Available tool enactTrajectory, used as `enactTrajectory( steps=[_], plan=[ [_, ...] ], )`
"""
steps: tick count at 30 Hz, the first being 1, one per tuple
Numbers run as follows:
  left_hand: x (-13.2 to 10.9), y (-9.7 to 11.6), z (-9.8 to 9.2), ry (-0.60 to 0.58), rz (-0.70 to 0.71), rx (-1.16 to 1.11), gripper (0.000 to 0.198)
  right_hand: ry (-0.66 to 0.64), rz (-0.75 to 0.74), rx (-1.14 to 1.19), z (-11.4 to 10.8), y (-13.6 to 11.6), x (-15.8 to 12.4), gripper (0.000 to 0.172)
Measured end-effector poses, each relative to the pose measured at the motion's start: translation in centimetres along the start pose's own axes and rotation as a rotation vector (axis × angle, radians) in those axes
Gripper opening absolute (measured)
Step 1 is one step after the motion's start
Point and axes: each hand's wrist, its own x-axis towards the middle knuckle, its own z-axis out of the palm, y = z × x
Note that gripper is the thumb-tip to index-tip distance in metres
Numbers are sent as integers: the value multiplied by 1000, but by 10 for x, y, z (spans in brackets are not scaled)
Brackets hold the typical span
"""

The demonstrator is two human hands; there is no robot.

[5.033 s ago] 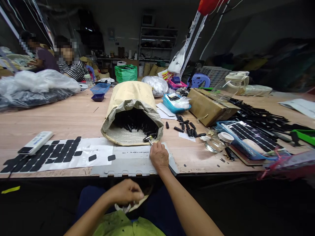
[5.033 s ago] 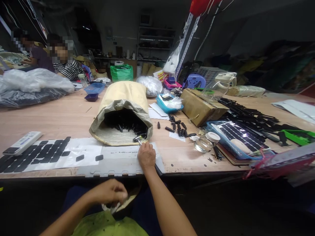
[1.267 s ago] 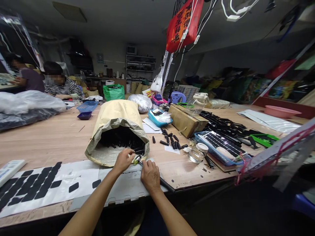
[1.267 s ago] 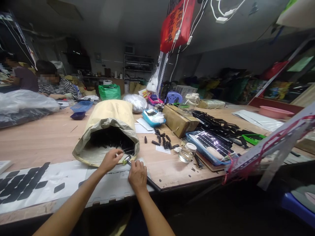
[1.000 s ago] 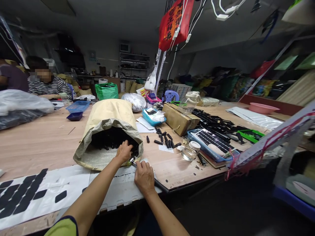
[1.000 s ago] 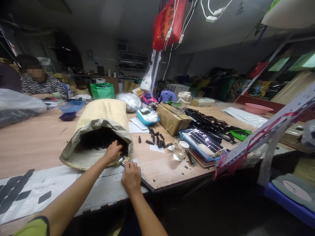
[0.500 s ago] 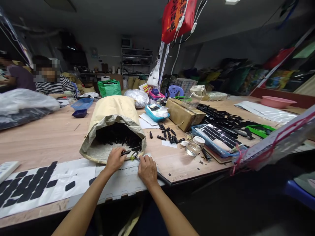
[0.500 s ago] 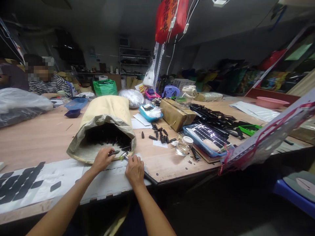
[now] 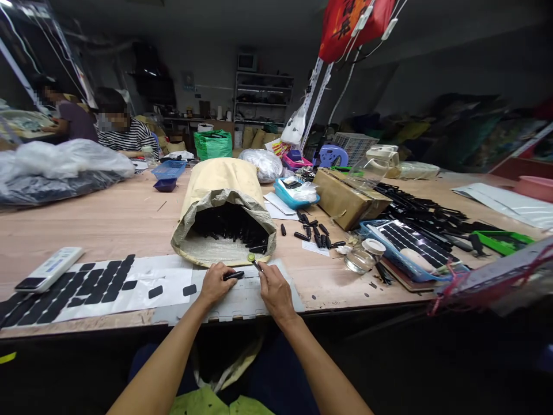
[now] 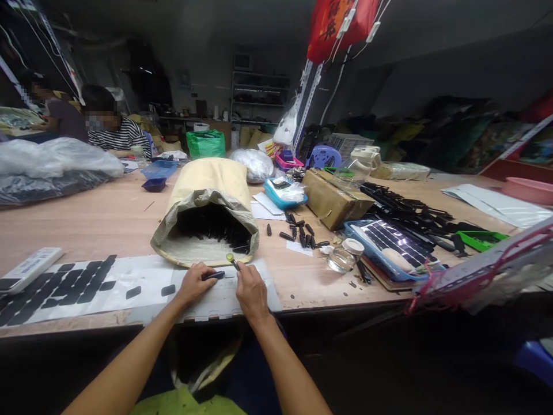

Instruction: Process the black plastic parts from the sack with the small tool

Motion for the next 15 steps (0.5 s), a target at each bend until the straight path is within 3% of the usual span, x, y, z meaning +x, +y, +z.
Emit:
enactTrajectory(
  steps=[7, 15],
  plan=[
    [-1, -3, 4, 6, -20, -5, 20, -40, -36, 87, 7, -16, -22, 37],
    [-1, -2, 3, 2, -18, 8, 11, -41, -30, 163, 11, -32, -23, 37]
  ],
)
